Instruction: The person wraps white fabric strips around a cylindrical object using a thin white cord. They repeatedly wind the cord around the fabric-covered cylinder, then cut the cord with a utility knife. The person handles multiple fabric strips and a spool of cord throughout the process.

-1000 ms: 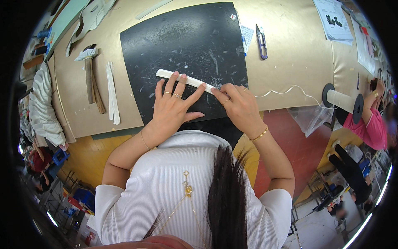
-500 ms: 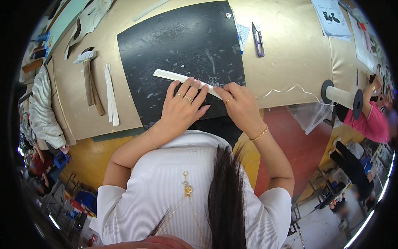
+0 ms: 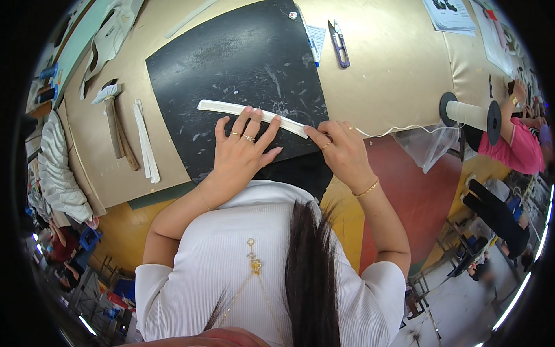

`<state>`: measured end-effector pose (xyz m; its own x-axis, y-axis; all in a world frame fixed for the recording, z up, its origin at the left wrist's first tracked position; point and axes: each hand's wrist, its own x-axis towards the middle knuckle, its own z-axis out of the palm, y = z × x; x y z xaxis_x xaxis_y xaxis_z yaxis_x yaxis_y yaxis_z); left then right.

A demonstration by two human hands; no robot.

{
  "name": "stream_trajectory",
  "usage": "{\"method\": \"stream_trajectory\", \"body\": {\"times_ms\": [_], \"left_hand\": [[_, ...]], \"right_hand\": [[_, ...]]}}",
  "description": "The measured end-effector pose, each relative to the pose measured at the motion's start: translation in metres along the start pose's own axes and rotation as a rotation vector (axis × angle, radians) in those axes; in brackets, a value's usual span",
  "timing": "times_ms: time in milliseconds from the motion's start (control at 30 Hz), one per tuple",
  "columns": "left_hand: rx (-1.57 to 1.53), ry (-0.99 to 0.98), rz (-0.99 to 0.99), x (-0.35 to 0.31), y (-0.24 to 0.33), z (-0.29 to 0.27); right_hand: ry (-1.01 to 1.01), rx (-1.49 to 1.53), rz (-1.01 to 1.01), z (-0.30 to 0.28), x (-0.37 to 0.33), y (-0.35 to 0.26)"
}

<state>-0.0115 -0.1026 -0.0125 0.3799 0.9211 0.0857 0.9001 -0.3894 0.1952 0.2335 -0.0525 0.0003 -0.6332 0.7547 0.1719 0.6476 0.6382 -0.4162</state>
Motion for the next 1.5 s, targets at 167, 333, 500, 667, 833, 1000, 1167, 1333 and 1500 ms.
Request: {"method": "stream_trajectory", "body": {"times_ms": [167, 333, 500, 667, 833, 1000, 1167, 1333, 1500], "left_hand": [[0.015, -0.024, 0.006, 0.000, 0.002, -0.001], [0.021, -0.055, 0.006, 0.002, 0.003, -0.005], [0.030, -0.067, 0.010, 0.002, 0.003, -0.007], [0.012, -0.044, 0.006, -0.001, 0.005, 0.001], [0.049, -0.057, 0.027, 0.002, 0.007, -0.001], [0.011, -0.078, 0.022, 0.004, 0.006, -0.004], [-0.146, -0.118, -0.028, 0.031, 0.000, -0.024], [-0.365, -0.061, 0.111, 0.055, -0.007, -0.013], [-0.433, -0.157, 0.135, 0.062, -0.004, -0.019]], "right_hand": [[0.013, -0.025, -0.014, 0.002, -0.003, -0.001], [0.008, -0.027, -0.002, 0.004, -0.006, -0.002], [-0.011, -0.025, 0.009, 0.005, -0.007, -0.002], [-0.037, -0.022, 0.021, 0.004, -0.007, -0.005], [-0.010, 0.009, 0.045, 0.005, -0.013, -0.007], [-0.006, -0.038, 0.088, 0.002, -0.017, -0.011], [0.015, -0.093, 0.159, 0.001, -0.019, -0.018], [0.040, 0.051, 0.146, -0.010, 0.015, -0.003], [0.274, 0.015, 0.264, 0.009, 0.071, 0.015]]}}
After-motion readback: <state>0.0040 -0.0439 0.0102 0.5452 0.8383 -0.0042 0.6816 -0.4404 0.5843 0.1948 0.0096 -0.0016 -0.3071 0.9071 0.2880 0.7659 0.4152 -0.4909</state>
